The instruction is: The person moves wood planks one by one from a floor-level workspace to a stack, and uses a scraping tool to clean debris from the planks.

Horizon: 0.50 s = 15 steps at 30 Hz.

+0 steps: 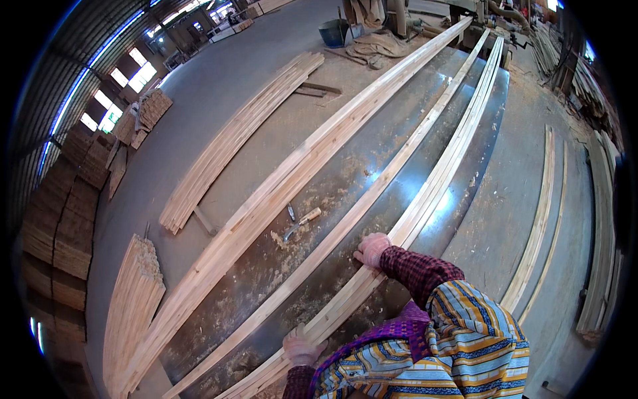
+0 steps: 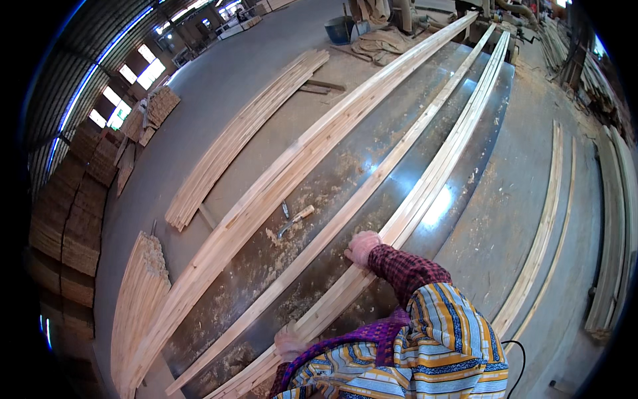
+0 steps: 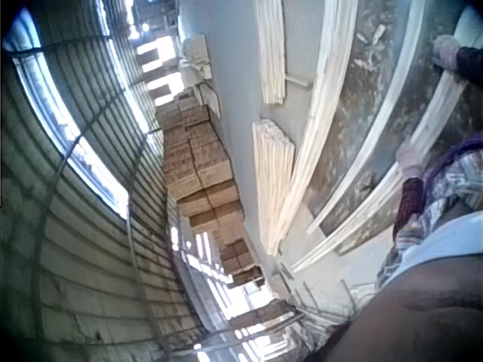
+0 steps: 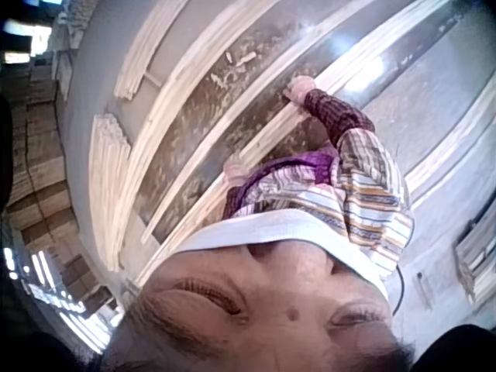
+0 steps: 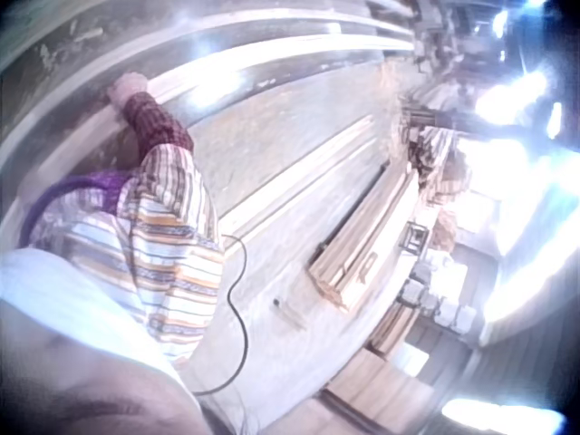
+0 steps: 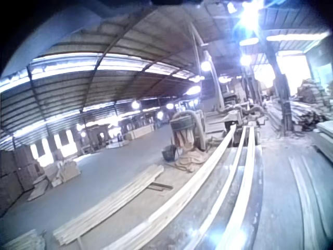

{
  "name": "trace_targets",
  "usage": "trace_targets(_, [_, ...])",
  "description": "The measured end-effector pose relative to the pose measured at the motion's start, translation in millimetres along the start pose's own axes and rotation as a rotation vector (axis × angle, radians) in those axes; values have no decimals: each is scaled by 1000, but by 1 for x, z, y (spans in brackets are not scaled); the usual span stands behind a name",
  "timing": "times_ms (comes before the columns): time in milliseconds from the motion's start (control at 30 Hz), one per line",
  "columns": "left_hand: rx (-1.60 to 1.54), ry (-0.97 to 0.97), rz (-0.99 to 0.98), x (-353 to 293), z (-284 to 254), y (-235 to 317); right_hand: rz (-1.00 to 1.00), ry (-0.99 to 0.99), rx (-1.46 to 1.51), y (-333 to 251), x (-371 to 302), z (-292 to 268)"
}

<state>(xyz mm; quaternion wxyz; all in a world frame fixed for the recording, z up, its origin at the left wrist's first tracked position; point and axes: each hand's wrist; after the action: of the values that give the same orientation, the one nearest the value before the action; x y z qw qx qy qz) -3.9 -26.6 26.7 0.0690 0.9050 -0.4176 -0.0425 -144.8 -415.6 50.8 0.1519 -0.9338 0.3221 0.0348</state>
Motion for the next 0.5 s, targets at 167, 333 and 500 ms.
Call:
trace_targets(167, [47, 29, 22, -6, -4, 3, 9, -9, 9, 1, 0, 2])
trace_targets(333, [6, 15, -21, -7, -7, 7, -11, 35, 19, 3, 1, 6])
trace_targets(500, [-123, -94, -138, -1, 3, -6, -22, 50, 37, 4, 0, 4])
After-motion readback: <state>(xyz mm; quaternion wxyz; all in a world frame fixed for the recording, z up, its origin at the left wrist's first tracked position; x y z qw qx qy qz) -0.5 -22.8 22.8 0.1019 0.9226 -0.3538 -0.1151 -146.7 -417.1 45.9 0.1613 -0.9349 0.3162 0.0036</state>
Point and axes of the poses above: each hand's wrist, its own x-axis towards the middle knuckle, its own z-axis out of the palm, y = z × x, and after that the axes turned 13 degrees about y, right-handed
